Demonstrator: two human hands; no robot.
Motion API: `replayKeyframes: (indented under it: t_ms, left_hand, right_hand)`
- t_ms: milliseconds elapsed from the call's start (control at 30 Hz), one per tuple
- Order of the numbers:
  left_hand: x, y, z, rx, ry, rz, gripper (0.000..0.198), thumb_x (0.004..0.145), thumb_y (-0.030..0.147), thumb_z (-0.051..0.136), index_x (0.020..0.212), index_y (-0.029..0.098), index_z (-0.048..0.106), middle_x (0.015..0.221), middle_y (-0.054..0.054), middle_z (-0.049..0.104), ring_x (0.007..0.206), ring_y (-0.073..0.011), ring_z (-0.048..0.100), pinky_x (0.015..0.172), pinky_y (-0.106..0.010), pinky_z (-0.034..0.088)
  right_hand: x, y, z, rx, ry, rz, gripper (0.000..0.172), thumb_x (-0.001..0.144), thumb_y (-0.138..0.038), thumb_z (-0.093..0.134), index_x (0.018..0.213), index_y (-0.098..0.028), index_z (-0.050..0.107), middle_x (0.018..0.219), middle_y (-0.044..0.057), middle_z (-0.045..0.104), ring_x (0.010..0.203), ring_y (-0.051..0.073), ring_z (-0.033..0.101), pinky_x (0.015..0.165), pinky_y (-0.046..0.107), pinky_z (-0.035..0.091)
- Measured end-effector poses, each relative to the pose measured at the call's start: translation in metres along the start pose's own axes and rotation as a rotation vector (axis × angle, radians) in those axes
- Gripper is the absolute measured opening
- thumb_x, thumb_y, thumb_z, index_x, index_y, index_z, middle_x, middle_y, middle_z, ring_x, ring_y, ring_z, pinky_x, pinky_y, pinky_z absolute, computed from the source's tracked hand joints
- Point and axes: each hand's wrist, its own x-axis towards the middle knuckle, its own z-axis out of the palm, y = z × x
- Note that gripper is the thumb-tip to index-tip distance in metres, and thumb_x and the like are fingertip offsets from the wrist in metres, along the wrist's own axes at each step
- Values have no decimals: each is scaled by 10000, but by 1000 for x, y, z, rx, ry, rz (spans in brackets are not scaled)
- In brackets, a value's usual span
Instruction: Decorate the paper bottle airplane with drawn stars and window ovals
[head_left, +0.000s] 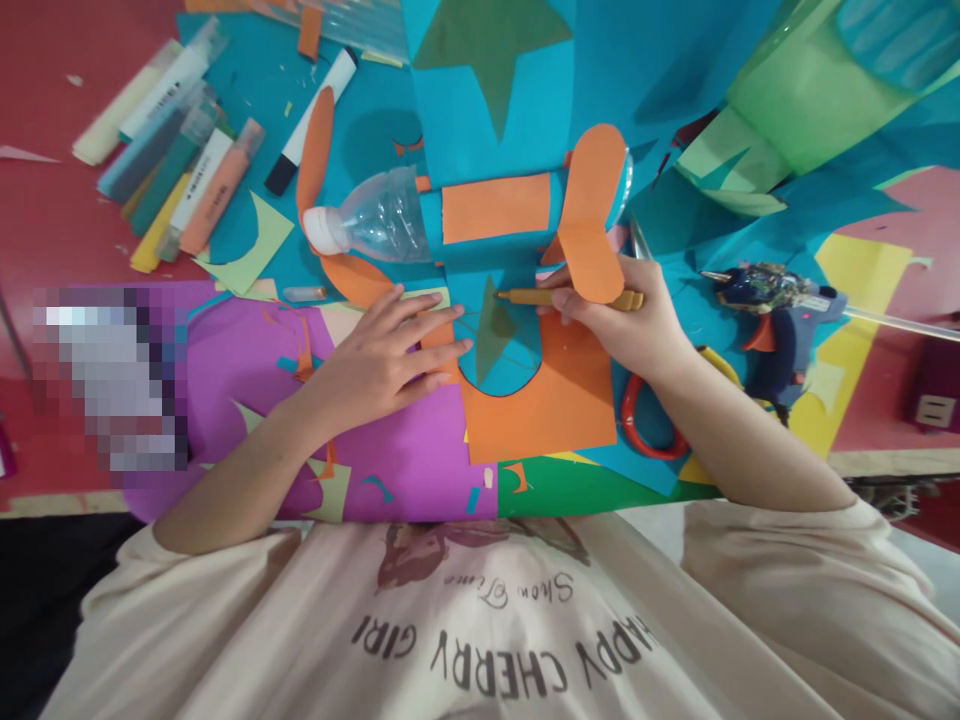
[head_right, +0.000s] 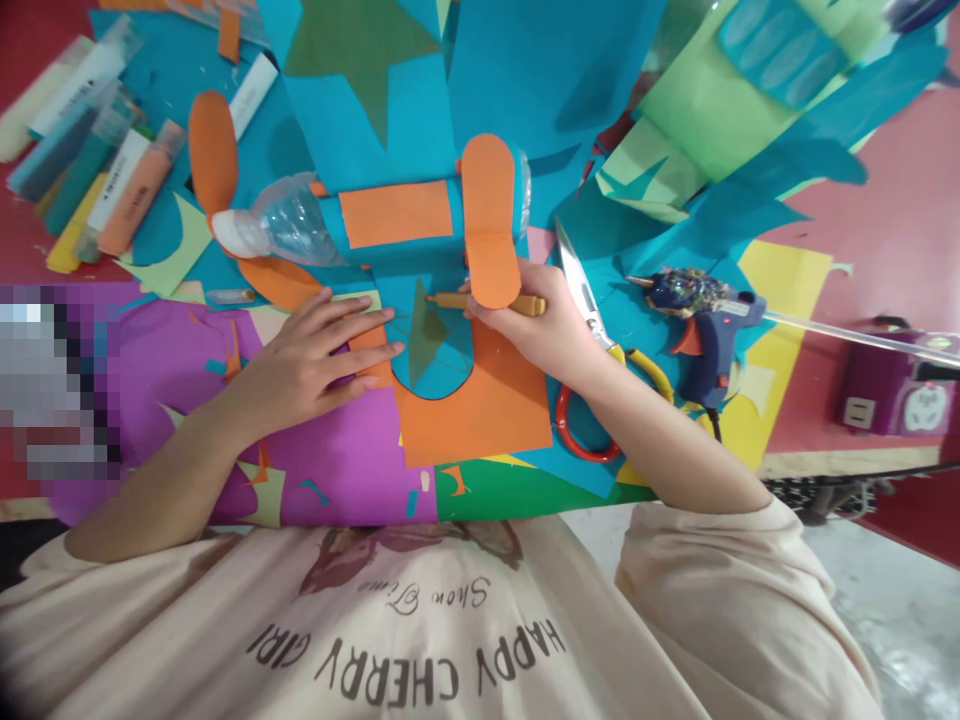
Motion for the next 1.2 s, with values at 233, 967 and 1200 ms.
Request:
replayKeyframes:
  t_ms: [233, 967, 1200]
  left_hand:
    - [-2, -1, 2, -29, -11, -37, 293, 1051, 346, 424, 1255, 273, 621, 1425, -85, 577, 1351, -298, 509, 1139, -592, 408]
    - [-1, -1, 1, -13, -1, 5, 276, 1047, 302, 449, 1251, 216, 613, 1409, -127, 582, 1331, -318, 523, 1107, -619, 431]
    - [-2, -1, 2, -13, -4, -16, 281, 1048, 314, 443, 1246, 232, 625, 1421, -110, 577, 1340, -312, 516, 1121, -604, 421]
  right_hand:
    - [1, -1, -3, -27, -10, 50, 221, 802, -484, 712, 753, -272, 677, 788, 11, 743, 719, 210, 715, 687, 415, 657]
    - [0, 5, -5, 13, -51, 21, 188, 837, -438, 676, 768, -263, 669, 794, 8, 711, 861, 233, 715, 748, 442, 644]
    - [-2, 6, -2, -7, -57, 20, 143, 837, -368, 696, 747, -261, 669, 842, 20, 724, 860, 233, 717, 807, 468, 638]
